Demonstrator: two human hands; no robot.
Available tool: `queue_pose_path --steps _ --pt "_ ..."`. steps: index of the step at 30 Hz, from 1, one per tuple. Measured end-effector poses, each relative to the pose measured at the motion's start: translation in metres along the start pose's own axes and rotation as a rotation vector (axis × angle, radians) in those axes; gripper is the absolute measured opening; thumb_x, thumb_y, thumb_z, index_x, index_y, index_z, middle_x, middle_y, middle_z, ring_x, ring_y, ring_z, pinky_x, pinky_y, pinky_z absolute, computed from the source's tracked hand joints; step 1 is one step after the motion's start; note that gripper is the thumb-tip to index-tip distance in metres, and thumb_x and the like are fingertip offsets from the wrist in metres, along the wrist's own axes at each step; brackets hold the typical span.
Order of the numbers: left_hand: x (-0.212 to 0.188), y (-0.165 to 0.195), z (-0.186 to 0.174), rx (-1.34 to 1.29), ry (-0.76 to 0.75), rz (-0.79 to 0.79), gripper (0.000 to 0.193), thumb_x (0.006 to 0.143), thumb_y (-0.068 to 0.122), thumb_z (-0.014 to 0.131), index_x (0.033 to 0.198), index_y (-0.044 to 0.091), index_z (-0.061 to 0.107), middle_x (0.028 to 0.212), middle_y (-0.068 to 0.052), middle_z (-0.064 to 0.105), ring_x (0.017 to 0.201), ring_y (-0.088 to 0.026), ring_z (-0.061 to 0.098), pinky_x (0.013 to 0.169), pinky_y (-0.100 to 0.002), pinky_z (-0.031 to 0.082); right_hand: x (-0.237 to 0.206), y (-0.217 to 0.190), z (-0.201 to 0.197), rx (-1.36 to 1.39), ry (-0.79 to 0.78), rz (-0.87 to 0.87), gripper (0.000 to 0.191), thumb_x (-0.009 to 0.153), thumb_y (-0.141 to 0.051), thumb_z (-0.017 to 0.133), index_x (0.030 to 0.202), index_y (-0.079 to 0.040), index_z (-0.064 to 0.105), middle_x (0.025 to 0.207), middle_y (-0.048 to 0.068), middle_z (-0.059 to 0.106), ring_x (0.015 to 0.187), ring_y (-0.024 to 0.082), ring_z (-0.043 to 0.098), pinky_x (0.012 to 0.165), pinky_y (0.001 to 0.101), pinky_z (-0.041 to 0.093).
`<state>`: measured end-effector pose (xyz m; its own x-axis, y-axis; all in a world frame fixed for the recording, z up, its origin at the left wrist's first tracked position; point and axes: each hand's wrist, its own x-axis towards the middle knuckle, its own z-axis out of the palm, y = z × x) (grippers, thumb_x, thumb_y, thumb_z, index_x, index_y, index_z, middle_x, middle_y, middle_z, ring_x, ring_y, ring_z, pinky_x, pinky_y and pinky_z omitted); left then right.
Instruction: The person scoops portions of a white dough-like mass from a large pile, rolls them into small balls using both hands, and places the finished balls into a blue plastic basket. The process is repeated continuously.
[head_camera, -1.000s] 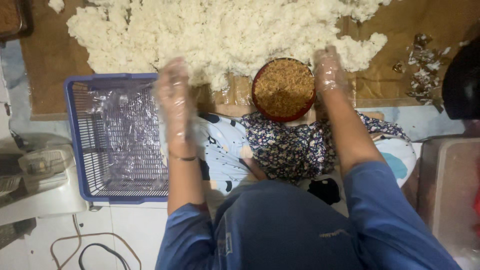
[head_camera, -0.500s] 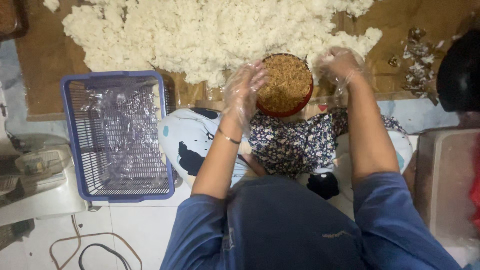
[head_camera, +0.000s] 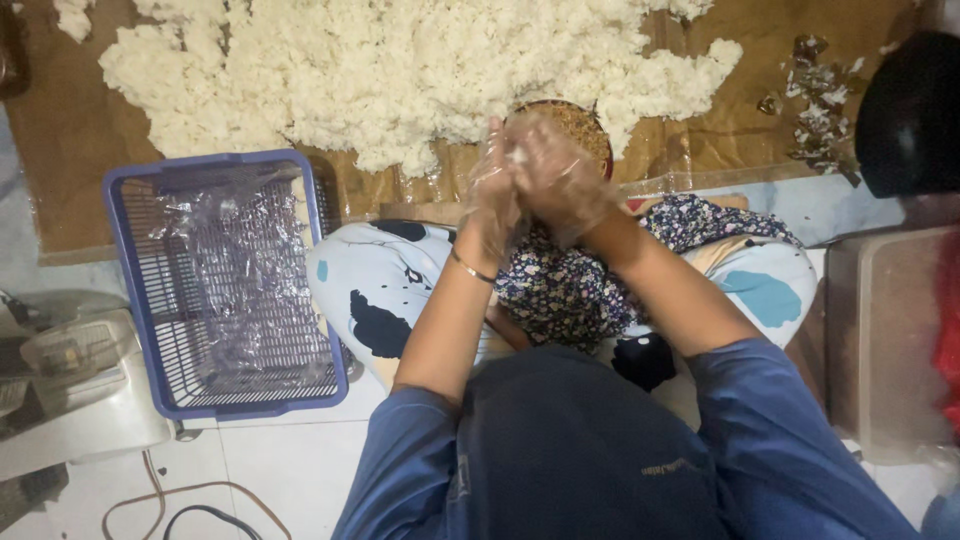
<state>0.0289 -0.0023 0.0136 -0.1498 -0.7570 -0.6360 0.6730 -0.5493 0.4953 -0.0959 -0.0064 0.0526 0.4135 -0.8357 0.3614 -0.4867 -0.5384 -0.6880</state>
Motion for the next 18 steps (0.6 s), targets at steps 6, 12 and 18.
queue_pose_path --steps 6,12,18 --pt "-0.020 0.013 0.001 -0.022 -0.143 0.229 0.052 0.100 0.035 0.068 0.135 -0.002 0.061 0.120 -0.022 0.068 0.106 -0.029 0.071 0.099 -0.042 0.063 0.006 0.075 -0.050 -0.445 0.121 0.354 0.036 0.112 -0.034 0.052 0.116 -0.003 0.072 0.111 0.024 0.071 0.104 0.042 0.065 0.091 0.0501 0.052" --pt "-0.027 0.000 -0.006 -0.026 -0.182 0.291 0.035 0.093 0.016 0.073 0.123 0.003 0.060 0.120 -0.015 0.067 0.099 -0.027 0.071 0.095 -0.045 0.062 -0.005 0.153 -0.035 -0.398 -0.172 0.660 0.021 0.088 -0.009 0.065 0.107 -0.005 0.074 0.100 0.022 0.070 0.087 0.037 0.069 0.076 0.0450 0.056" --pt "0.003 -0.015 -0.019 -0.024 -0.309 0.273 0.033 0.092 0.012 0.065 0.121 -0.005 0.065 0.115 -0.018 0.071 0.104 -0.028 0.072 0.098 -0.043 0.062 0.005 0.157 -0.061 0.800 0.163 1.032 0.020 0.090 -0.001 0.067 0.106 -0.012 0.072 0.097 0.011 0.076 0.085 0.016 0.078 0.076 0.0246 0.069"
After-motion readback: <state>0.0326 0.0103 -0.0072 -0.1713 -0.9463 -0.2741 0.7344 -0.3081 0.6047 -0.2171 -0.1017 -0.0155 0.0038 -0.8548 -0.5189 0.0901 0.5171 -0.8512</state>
